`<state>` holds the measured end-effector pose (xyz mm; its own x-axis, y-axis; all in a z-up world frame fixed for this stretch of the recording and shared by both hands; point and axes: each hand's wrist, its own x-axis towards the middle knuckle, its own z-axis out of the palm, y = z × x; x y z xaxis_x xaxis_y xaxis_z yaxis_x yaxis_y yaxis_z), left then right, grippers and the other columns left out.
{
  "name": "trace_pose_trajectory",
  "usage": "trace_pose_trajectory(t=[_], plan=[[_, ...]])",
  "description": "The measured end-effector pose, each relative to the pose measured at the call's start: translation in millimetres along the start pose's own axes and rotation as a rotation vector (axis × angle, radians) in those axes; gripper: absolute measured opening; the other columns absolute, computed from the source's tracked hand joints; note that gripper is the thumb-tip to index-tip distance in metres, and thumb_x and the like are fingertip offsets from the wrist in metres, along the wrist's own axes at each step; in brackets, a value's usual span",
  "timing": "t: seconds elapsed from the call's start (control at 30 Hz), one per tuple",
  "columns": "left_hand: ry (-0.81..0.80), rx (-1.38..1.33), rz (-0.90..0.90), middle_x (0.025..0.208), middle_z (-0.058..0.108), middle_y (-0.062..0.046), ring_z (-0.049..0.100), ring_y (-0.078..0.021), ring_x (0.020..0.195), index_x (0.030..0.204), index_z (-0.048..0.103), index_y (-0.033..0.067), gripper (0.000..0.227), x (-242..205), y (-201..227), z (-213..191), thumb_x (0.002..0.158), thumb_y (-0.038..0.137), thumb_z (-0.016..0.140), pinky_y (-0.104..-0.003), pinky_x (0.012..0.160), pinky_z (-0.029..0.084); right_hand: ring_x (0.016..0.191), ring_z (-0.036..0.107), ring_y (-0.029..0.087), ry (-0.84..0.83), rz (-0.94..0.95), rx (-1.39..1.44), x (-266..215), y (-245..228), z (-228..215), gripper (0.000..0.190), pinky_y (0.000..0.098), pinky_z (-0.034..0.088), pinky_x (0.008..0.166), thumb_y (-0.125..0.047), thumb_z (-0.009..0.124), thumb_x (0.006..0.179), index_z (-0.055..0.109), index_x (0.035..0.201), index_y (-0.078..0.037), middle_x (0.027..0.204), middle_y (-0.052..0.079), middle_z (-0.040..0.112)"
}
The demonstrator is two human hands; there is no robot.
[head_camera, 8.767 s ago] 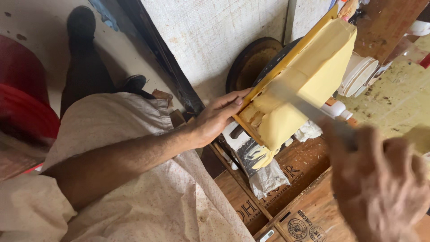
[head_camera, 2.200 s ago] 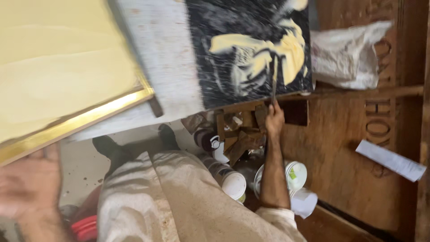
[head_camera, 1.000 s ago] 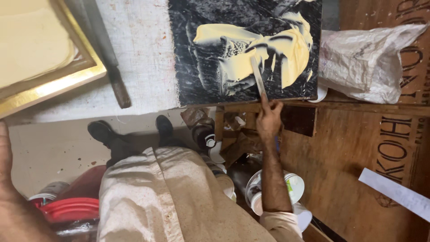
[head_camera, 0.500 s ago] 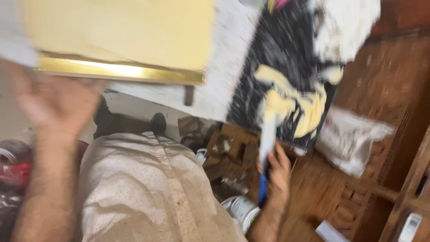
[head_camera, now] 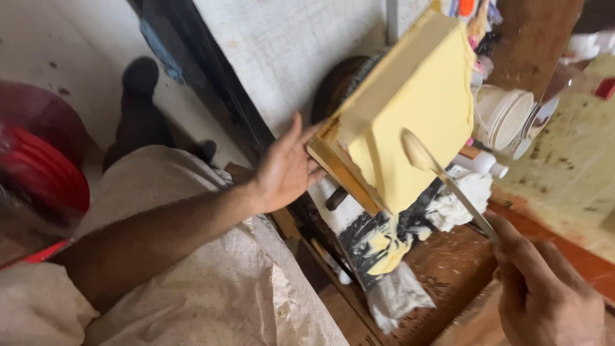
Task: The person spreads a yellow compound onto a rectangular board using a metal spatula. They repeatedly scoop the compound from a black surface and smooth it across the board's surface, then use a straight metal bar to level the layer.
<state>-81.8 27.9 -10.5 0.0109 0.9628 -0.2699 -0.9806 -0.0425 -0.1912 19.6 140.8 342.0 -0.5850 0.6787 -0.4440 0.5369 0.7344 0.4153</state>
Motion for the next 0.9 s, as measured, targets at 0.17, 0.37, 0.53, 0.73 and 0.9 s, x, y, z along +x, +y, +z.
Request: trace_pose_trajectory(t=[0.17, 0.37, 0.53, 0.73, 0.9], plan=[[0.122, -0.024, -0.102, 0.163, 0.039, -0.016, 0.036, -0.0350, 0.148, 0.158, 0.037, 0.0136, 0.098, 0, 7, 3, 0.086, 0.079, 0.044, -0.055, 0.119, 0.029, 0.081, 0.073, 0.028, -0.124, -0.345, -0.638, 79, -62, -37, 0.054, 0.0365, 0.063, 0.061, -0.031, 0.058, 0.090, 0.060, 0.143, -0.043, 0.100, 0.007, 0.069], [0.153, -0.006, -0.191, 0.168, 0.022, -0.010, 0.027, -0.0270, 0.154, 0.159, 0.013, 0.0209, 0.102, 6, 4, 5, 0.082, 0.079, 0.046, -0.055, 0.123, 0.023, 0.070, 0.067, 0.022, -0.388, -0.217, -0.913, 128, -103, -53, 0.047, 0.0357, 0.063, 0.062, -0.027, 0.050, 0.108, 0.048, 0.153, -0.040, 0.098, 0.007, 0.064], [0.062, 0.006, -0.194, 0.164, 0.033, -0.014, 0.029, -0.0281, 0.152, 0.160, 0.030, 0.0132, 0.104, 11, 18, 15, 0.083, 0.083, 0.038, -0.053, 0.122, 0.025, 0.074, 0.068, 0.020, -0.639, -0.144, -0.763, 136, -110, -58, 0.063, 0.0338, 0.065, 0.058, -0.021, 0.052, 0.103, 0.039, 0.159, -0.047, 0.102, 0.004, 0.063], [-0.005, 0.044, -0.195, 0.164, 0.034, -0.015, 0.029, -0.0295, 0.152, 0.161, 0.032, 0.0153, 0.102, 11, 28, 20, 0.085, 0.084, 0.030, -0.052, 0.123, 0.021, 0.084, 0.067, 0.021, -0.645, -0.299, -0.882, 107, -93, -49, 0.071, 0.0347, 0.066, 0.065, -0.021, 0.055, 0.095, 0.034, 0.157, -0.049, 0.108, 0.003, 0.062], [-0.036, 0.095, -0.210, 0.169, 0.024, -0.013, 0.018, -0.0286, 0.157, 0.162, 0.025, 0.0177, 0.103, 14, 33, 22, 0.084, 0.084, 0.027, -0.054, 0.125, 0.011, 0.073, 0.060, 0.020, -0.238, -0.361, -0.985, 95, -109, -45, 0.051, 0.0347, 0.061, 0.063, -0.032, 0.055, 0.100, 0.055, 0.150, -0.045, 0.094, 0.002, 0.056]])
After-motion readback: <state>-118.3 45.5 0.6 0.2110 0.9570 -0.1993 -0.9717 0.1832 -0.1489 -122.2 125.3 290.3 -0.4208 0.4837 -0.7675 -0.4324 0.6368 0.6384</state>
